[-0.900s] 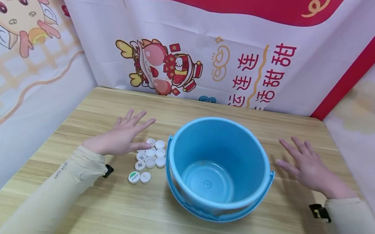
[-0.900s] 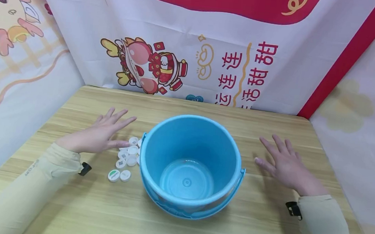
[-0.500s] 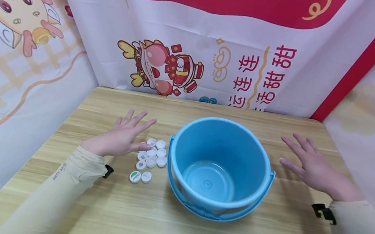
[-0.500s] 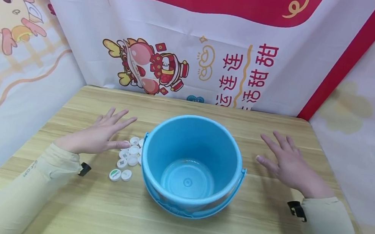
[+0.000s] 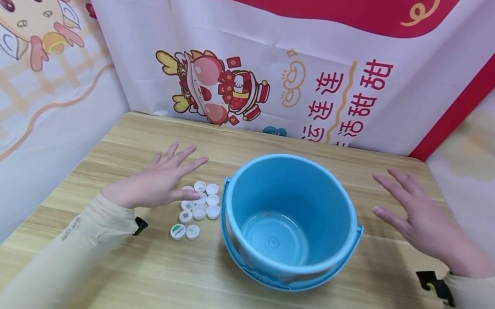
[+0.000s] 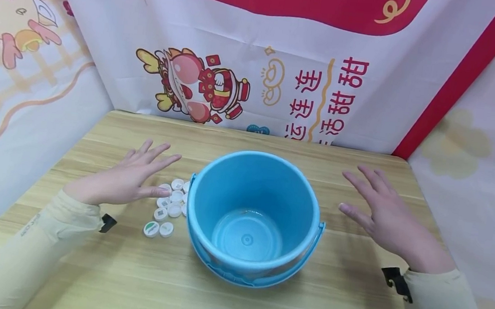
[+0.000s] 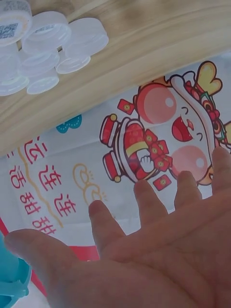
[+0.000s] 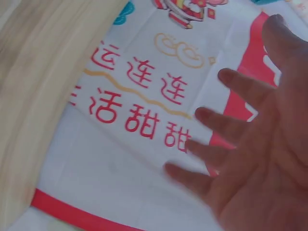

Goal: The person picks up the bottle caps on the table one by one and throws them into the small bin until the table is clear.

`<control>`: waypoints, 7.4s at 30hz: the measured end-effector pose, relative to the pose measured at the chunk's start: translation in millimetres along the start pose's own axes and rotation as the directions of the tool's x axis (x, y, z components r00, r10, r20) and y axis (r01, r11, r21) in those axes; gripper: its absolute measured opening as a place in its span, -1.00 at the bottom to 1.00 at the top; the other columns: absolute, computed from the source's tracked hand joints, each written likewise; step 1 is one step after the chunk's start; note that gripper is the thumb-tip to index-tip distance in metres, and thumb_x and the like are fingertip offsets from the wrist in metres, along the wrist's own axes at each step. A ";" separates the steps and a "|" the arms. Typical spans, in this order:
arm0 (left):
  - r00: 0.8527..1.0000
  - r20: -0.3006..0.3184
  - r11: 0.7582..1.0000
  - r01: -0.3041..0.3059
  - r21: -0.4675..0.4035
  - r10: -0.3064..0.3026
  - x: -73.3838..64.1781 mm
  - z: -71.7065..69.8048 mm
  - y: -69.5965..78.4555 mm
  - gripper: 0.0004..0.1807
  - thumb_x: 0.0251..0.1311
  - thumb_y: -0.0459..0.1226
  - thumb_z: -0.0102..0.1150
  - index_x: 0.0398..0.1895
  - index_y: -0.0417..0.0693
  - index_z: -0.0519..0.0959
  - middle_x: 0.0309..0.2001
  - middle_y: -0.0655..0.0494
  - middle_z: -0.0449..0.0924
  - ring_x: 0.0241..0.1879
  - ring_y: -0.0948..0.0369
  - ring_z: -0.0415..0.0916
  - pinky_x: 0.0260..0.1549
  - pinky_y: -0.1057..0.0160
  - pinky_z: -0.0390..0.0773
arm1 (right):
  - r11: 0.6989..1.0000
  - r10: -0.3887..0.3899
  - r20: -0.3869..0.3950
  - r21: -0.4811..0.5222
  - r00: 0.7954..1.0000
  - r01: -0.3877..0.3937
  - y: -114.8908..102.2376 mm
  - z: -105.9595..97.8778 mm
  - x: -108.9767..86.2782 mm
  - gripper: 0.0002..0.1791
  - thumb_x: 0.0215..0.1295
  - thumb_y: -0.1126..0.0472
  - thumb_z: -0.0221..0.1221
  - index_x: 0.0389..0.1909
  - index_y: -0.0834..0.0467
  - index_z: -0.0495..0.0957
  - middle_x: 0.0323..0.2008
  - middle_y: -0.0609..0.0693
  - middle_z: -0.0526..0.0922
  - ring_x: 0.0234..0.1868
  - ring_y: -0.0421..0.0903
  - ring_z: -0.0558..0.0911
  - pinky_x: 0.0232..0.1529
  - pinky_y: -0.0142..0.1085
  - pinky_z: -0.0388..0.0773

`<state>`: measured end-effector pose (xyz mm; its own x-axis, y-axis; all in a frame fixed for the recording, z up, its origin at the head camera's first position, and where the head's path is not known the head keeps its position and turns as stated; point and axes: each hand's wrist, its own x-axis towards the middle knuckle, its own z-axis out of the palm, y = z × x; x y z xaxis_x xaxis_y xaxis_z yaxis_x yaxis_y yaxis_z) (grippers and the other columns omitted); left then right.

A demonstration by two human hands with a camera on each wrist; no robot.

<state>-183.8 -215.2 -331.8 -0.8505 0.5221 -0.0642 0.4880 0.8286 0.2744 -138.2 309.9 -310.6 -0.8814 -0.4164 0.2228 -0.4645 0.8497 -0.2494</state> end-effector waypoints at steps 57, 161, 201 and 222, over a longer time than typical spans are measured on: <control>0.998 0.039 0.997 -0.048 -0.056 0.050 5.6 31.3 -14.2 -0.46 0.30 -0.17 0.29 0.30 -0.13 0.49 0.28 -0.19 0.43 0.28 -0.16 0.35 0.18 -0.19 0.39 | 0.518 -0.513 -0.594 0.361 0.619 0.776 -84.5 47.9 0.7 -0.81 0.39 0.21 0.22 -0.29 0.26 0.72 -0.31 0.15 0.63 -0.09 0.01 0.54 0.38 -0.10 0.24; 0.887 0.024 0.867 -0.457 0.202 0.462 63.1 -80.9 131.4 -0.56 0.16 -0.07 0.40 0.06 -0.07 0.68 -0.08 0.01 0.66 -0.09 0.11 0.55 -0.17 0.19 0.64 | 0.525 -0.528 -0.549 0.388 0.648 0.757 -78.7 44.7 -2.2 -0.84 0.37 0.20 0.25 -0.22 0.22 0.71 -0.26 0.11 0.61 -0.10 0.00 0.52 0.41 -0.11 0.18; 0.866 0.069 0.846 -0.498 0.192 0.495 70.8 -87.3 150.7 -0.51 0.22 -0.02 0.33 0.17 -0.01 0.62 0.02 0.06 0.64 0.04 0.14 0.51 -0.08 0.21 0.60 | 0.553 -0.530 -0.513 0.395 0.675 0.734 -74.9 46.2 -4.7 -0.84 0.37 0.19 0.25 -0.18 0.20 0.71 -0.24 0.10 0.62 -0.08 -0.01 0.52 0.42 -0.12 0.17; 0.871 0.062 0.848 -0.489 0.204 0.488 65.4 -100.6 162.0 -0.39 0.18 0.14 0.29 0.20 -0.01 0.61 0.04 0.06 0.64 0.04 0.16 0.54 -0.08 0.20 0.61 | 0.561 -0.527 -0.506 0.396 0.682 0.727 -74.7 46.1 -5.4 -0.84 0.36 0.19 0.26 -0.17 0.19 0.71 -0.23 0.10 0.62 -0.08 -0.02 0.52 0.42 -0.13 0.17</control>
<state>-180.1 -67.1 -195.0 -0.4906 0.8712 0.0189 0.8700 0.4884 0.0681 -102.6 233.8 -336.6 -0.3133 -0.5686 0.7606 -0.9353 0.0461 -0.3508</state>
